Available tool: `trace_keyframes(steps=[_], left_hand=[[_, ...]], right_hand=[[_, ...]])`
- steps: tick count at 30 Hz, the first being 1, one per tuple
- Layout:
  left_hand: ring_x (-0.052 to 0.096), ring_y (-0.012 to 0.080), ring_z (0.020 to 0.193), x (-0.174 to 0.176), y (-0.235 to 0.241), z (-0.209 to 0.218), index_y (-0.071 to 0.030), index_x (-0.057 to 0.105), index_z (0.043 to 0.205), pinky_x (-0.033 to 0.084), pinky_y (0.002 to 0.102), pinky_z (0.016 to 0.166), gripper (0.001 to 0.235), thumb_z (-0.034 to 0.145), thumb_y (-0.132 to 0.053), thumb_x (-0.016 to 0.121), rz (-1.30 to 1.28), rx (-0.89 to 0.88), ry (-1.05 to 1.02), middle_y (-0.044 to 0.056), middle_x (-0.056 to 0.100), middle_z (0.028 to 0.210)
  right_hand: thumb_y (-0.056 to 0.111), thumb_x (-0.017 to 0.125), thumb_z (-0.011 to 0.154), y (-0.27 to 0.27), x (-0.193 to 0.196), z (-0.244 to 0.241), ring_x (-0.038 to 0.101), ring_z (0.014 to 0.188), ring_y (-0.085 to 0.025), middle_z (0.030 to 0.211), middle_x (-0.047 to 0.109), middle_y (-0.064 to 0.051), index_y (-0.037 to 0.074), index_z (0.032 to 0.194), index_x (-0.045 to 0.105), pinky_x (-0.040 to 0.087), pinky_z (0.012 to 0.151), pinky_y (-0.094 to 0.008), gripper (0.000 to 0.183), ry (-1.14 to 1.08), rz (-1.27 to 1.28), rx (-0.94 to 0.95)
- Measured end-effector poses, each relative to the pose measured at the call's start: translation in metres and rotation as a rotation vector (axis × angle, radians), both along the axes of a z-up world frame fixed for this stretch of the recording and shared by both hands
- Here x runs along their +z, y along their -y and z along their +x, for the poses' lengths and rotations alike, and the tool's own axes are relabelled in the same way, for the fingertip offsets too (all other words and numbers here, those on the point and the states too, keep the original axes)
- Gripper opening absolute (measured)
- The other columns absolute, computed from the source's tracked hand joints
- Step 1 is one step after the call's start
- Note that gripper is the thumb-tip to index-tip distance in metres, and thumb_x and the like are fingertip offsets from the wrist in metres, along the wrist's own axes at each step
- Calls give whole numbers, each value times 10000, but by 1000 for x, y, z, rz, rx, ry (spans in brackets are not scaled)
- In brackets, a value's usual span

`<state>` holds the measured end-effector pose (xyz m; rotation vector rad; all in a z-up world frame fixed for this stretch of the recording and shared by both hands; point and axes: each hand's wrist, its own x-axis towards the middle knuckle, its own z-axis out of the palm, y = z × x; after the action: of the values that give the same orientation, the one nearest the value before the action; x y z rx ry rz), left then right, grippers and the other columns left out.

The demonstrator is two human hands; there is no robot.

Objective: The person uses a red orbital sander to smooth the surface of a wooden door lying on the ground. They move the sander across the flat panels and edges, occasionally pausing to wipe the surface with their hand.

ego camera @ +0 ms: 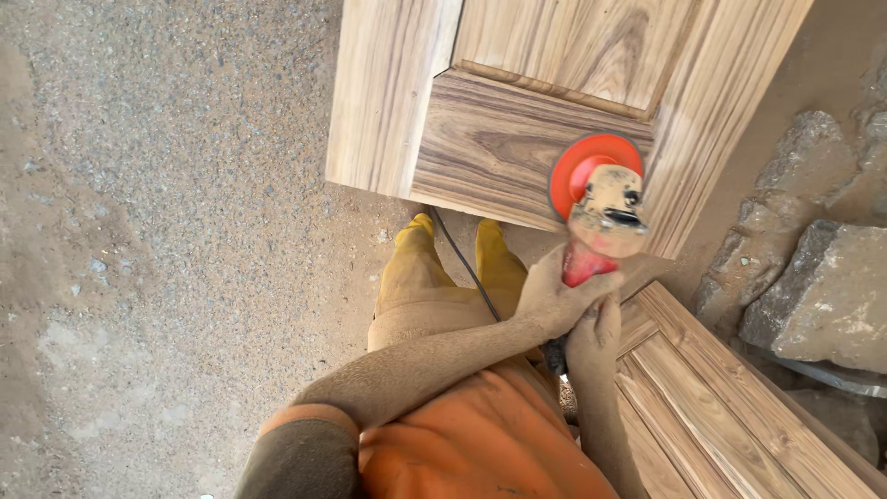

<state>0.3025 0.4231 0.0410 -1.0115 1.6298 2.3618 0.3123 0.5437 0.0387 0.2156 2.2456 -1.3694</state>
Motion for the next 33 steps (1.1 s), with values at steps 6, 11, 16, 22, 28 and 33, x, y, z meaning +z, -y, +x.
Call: trace_keyframes(steps=[6, 11, 16, 22, 28, 33], left_hand=[[659, 137, 916, -16, 79, 34, 44, 600, 1209, 565, 302, 847, 429, 914, -209, 779, 280, 422, -134, 71, 689, 1055], [671, 136, 948, -22, 102, 59, 16, 604, 1232, 562, 293, 868, 417, 914, -214, 745, 280, 647, -121, 73, 697, 1068], [689, 175, 888, -24, 71, 45, 29, 592, 1228, 587, 336, 839, 464, 893, -233, 780, 344, 549, -108, 119, 704, 1044], [722, 174, 947, -11, -7, -8, 1, 636, 1203, 601, 325, 869, 520, 842, -332, 806, 237, 241, -51, 103, 746, 1070], [763, 223, 921, 6, -73, -49, -7, 708, 1099, 590, 357, 847, 578, 773, -473, 811, 47, -139, 139, 138, 780, 993], [751, 218, 936, 2, -64, -66, -22, 695, 1143, 584, 359, 869, 591, 785, -478, 813, 7, -81, 100, 134, 774, 1013]], right_hand=[[100, 433, 1061, 107, 12, -12, 643, 1262, -377, 1348, 636, -267, 15, 1585, 322, 506, 1062, -412, 542, -104, -52, 443], [136, 570, 1002, 146, 25, -19, 707, 1133, -438, 1194, 707, -290, 54, 1581, 306, 571, 928, -458, 642, -44, 21, 707], [185, 517, 1026, 109, 25, -19, 723, 1112, -364, 1188, 715, -244, 67, 1588, 303, 593, 910, -417, 612, -4, 95, 554], [187, 418, 1126, 14, 15, -33, 641, 1243, -294, 1341, 636, -210, 6, 1529, 410, 536, 1028, -402, 442, -88, 96, 260], [239, 356, 1149, -66, 12, -44, 587, 1255, -216, 1412, 548, -141, 34, 1594, 319, 523, 1034, -352, 491, 0, -126, -103], [187, 349, 1104, -59, 2, -66, 612, 1209, -203, 1375, 560, -129, 42, 1592, 288, 552, 998, -345, 513, 68, -184, -140]])
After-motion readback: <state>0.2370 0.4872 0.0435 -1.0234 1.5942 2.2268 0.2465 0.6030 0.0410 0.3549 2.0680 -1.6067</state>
